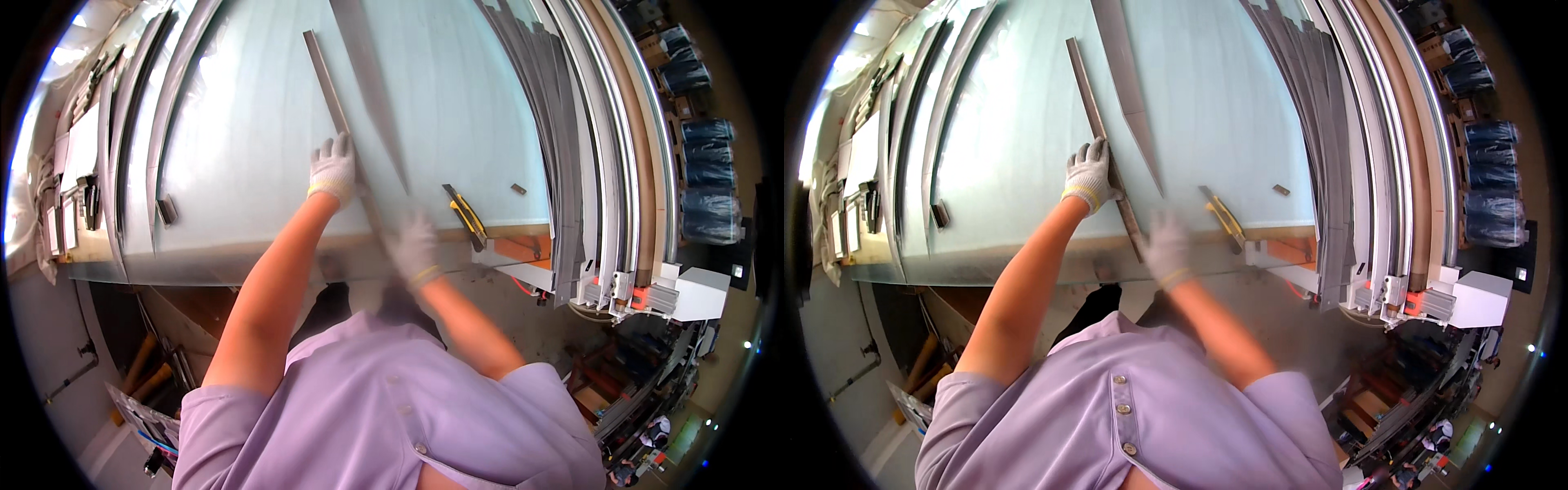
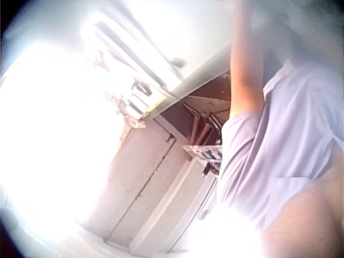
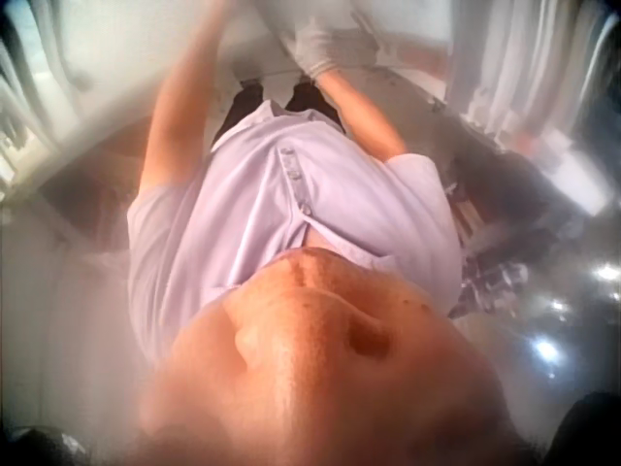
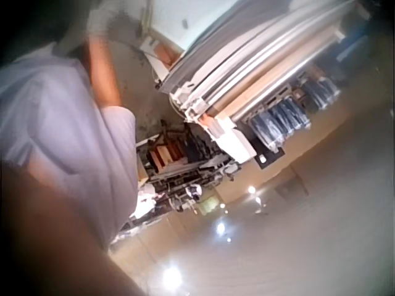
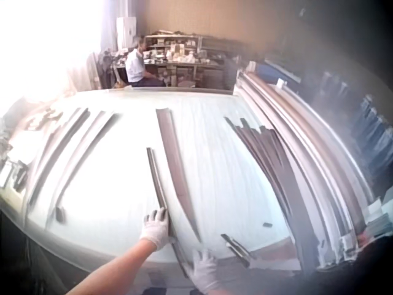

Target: The person picks up a strip of material from a stack, places it on a work table, and uses a utility knife and a metal ruler to cut the material into sections. The person repeats this process for another strip, placing the cut pieces aside.

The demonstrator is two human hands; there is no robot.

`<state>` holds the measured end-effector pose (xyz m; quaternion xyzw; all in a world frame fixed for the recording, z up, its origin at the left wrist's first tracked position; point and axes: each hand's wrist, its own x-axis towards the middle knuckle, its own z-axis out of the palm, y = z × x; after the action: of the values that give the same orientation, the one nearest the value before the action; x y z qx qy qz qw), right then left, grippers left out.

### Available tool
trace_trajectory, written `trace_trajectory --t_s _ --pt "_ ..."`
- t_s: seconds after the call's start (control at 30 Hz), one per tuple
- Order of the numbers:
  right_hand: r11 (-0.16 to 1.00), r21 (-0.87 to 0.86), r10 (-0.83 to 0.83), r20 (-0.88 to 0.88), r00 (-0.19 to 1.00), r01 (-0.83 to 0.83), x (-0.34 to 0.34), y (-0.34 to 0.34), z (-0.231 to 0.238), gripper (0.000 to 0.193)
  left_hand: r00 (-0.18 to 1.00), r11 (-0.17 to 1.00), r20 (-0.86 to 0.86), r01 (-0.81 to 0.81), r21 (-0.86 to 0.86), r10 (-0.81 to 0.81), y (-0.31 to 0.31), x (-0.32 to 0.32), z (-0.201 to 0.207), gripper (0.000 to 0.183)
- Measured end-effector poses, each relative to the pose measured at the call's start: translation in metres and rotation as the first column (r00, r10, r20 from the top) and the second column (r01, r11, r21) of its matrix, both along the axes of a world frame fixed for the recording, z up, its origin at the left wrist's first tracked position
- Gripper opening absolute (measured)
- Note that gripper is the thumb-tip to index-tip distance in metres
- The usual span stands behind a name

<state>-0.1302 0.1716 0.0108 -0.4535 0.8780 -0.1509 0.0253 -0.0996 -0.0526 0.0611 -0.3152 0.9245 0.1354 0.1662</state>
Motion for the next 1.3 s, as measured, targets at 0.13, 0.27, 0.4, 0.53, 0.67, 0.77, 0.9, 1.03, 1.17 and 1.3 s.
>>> trace_trajectory --t_s 0.13,0.27,0.4,0.53,0.67,0.77,0.9,1.03,1.17,1.3 --pt "0.990 0.138 -0.025 0.240 0.970 -0.009 0.029 -0.024 0.020 0.060 0.930 0.999 -0.367 -0.043 -0.027 0.030 -0.006 0.053 -0.049 0.108" --pt "0.997 0.072 -0.025 0.153 0.988 0.014 0.042 0.052 0.002 0.064 0.914 1.000 -0.406 -0.017 -0.002 0.015 0.007 0.084 -0.053 0.104" --pt "0.968 0.251 -0.060 0.211 0.976 0.005 0.055 0.079 0.029 0.069 0.870 0.999 -0.490 -0.052 0.012 0.051 0.020 0.108 -0.060 0.098" --pt "0.967 0.249 -0.159 0.421 0.893 0.055 0.045 0.062 0.039 0.071 0.820 0.989 -0.552 -0.124 0.086 0.151 0.047 0.115 -0.051 0.077" --pt "1.000 0.006 -0.011 0.398 0.917 0.010 0.030 0.042 0.038 0.069 0.813 0.997 -0.583 0.049 0.063 -0.003 0.089 0.117 -0.053 0.051" --pt "0.999 -0.044 0.002 0.389 0.921 0.017 0.020 0.029 0.037 0.067 0.792 0.960 -0.563 0.281 -0.004 -0.234 0.105 0.107 -0.039 0.050" --pt "1.000 -0.025 0.000 0.419 0.908 0.012 0.010 0.019 0.044 0.067 0.745 0.815 -0.362 0.573 -0.081 -0.560 0.105 0.095 -0.006 0.055" --pt "0.996 0.082 -0.008 0.339 0.941 -0.021 0.005 0.020 0.034 0.067 0.628 0.819 -0.556 0.540 -0.191 -0.544 0.103 0.133 -0.032 0.055" --pt "0.983 0.161 0.031 0.346 0.938 -0.092 0.017 0.000 0.041 0.062 0.664 0.871 -0.567 0.416 -0.262 -0.487 0.096 0.205 -0.045 0.038" --pt "0.990 0.113 0.055 0.236 0.970 -0.084 -0.013 -0.002 0.033 0.063 0.676 0.962 -0.730 -0.124 -0.244 -0.099 0.066 0.244 0.012 0.028"
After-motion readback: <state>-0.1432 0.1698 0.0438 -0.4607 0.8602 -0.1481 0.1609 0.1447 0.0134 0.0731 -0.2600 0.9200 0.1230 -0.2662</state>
